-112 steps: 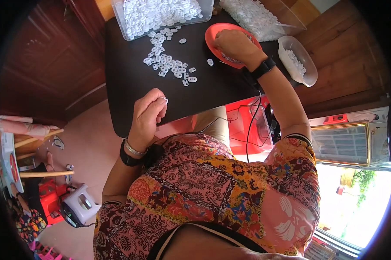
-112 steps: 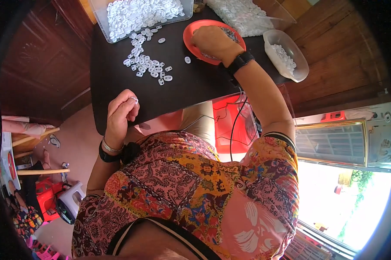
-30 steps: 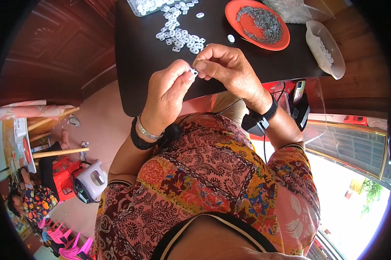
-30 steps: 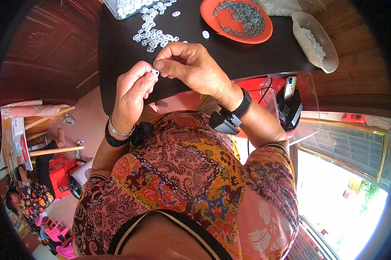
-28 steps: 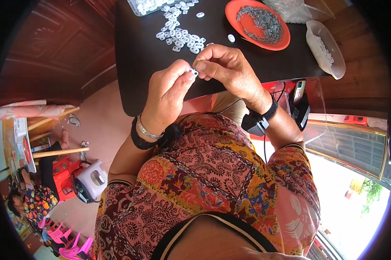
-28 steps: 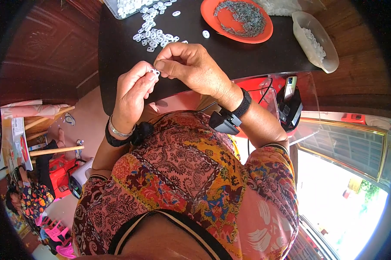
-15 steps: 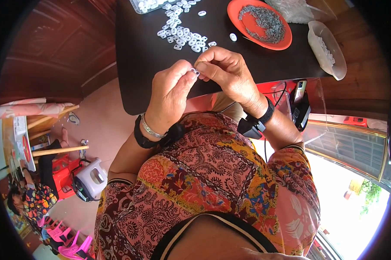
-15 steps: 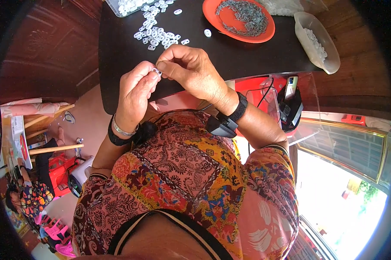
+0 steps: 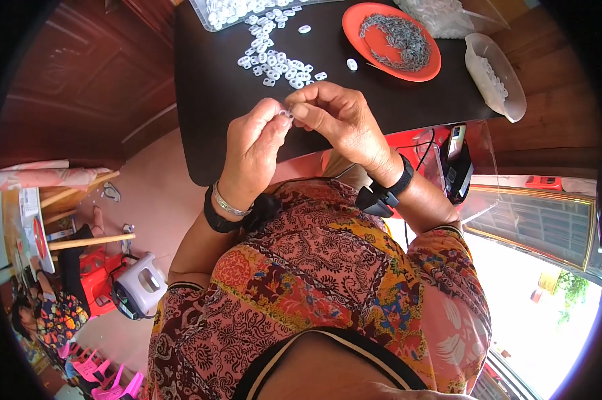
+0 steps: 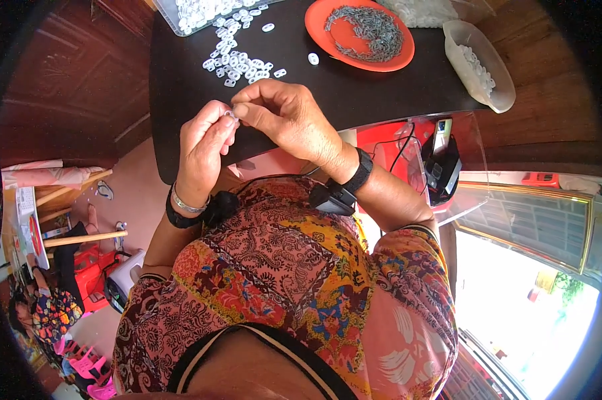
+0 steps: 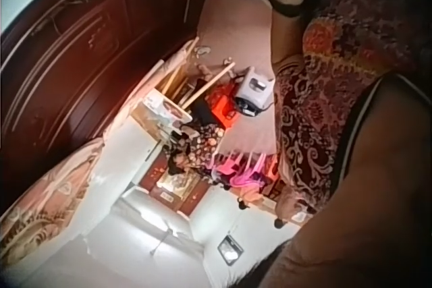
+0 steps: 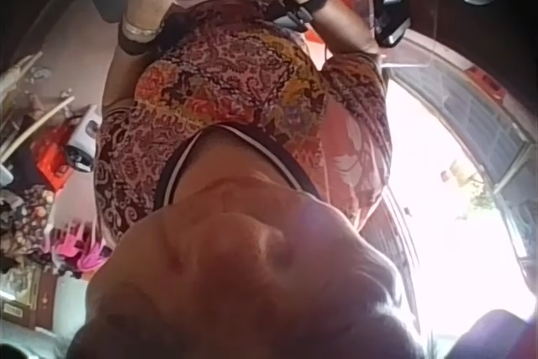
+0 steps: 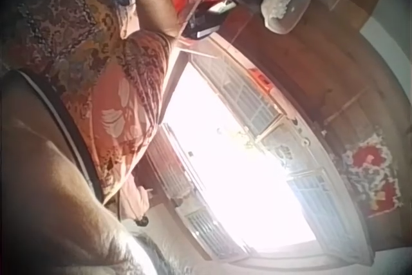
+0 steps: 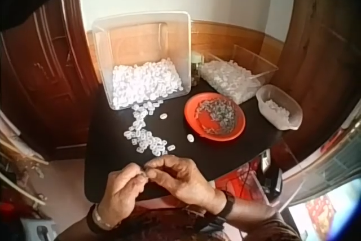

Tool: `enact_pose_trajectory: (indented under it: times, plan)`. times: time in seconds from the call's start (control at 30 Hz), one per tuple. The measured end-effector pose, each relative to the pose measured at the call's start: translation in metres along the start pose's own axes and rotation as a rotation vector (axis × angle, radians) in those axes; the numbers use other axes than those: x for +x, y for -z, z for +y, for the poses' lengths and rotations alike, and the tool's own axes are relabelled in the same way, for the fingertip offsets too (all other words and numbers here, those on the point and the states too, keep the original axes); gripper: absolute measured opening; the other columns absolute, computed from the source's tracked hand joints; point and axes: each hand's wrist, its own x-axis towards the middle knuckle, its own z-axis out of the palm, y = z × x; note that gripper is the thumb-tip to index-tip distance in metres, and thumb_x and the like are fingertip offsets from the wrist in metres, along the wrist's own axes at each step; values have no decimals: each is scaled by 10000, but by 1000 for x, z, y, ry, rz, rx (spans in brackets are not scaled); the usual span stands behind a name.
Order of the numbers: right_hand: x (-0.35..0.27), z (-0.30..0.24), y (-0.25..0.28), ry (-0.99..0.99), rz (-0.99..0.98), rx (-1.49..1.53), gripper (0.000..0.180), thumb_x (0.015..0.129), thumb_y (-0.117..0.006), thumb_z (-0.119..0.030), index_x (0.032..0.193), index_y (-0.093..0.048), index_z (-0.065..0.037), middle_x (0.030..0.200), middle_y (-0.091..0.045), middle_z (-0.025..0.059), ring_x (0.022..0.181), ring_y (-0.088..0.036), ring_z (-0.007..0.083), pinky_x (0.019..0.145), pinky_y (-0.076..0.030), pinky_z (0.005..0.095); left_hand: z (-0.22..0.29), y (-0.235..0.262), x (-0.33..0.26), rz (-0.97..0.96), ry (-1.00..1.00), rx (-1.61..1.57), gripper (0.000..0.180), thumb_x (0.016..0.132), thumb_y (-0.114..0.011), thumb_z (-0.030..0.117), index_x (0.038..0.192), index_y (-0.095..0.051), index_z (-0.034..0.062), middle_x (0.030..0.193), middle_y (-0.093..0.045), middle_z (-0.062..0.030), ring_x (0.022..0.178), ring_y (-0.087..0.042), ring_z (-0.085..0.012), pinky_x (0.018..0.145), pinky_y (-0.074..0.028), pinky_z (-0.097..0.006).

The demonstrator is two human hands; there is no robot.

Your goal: Manually assembling small white plastic parts by inserting metal components at a desk.

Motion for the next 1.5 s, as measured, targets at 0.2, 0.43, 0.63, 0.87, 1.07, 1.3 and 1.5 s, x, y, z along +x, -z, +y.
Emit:
enact_pose_trajectory:
  times: [0.2, 0.43, 0.63, 0.87, 1.07, 1.3, 1.5]
  plan:
    - [19, -12, 43, 298, 181, -1033, 198, 837, -616, -103, 1019, -659, -38, 824, -652, 72, 666, -617, 169, 620, -495, 276, -2, 12, -4, 48, 127, -150, 218, 924, -489, 170, 776, -517, 12, 600, -442, 24, 530, -360, -22, 470, -285, -195]
    - [33, 10, 63, 295, 71, -1749, 161, 805, -549, -70, 945, -629, -77, 851, -591, 73, 765, -616, 252, 628, -512, 358, -1, 19, -7, 45, 102, -154, 221, 918, -495, 166, 767, -526, 9, 590, -451, 20, 518, -369, -24, 468, -291, -199]
    - [27, 7, 60, 361, 13, -1557, 159, 797, -560, -31, 938, -628, -59, 858, -582, 88, 780, -612, 268, 646, -507, 351, -3, 23, -9, 41, 96, -148, 222, 918, -495, 167, 765, -527, 10, 589, -452, 19, 518, -373, -27, 471, -297, -201]
    - [7, 1, 63, 281, 33, -980, 171, 810, -608, 0, 977, -640, -25, 828, -592, 83, 681, -586, 199, 623, -465, 281, -5, 19, -7, 14, 128, -127, 228, 921, -493, 175, 764, -523, 13, 596, -455, 19, 521, -373, -26, 473, -298, -198]
    - [5, -10, 80, 231, 101, -1000, 141, 809, -619, -31, 945, -650, -18, 807, -613, 87, 679, -586, 182, 624, -464, 281, -4, 13, -5, -1, 137, -123, 224, 922, -493, 176, 766, -516, 17, 603, -458, 20, 521, -372, -24, 471, -297, -193]
    - [14, 1, 69, 286, -37, -1193, 141, 792, -640, -99, 905, -639, -15, 793, -610, 109, 733, -610, 265, 651, -484, 346, -5, 6, -4, -28, 152, -95, 228, 921, -488, 176, 763, -519, 15, 602, -458, 19, 525, -376, -25, 471, -299, -194]
    - [19, 7, 71, 401, -22, -1275, 146, 814, -626, -104, 930, -635, -15, 794, -627, 84, 715, -620, 225, 672, -491, 316, 0, 8, -6, 13, 183, -97, 222, 914, -489, 169, 763, -522, 10, 601, -460, 13, 528, -384, -29, 474, -306, -197]
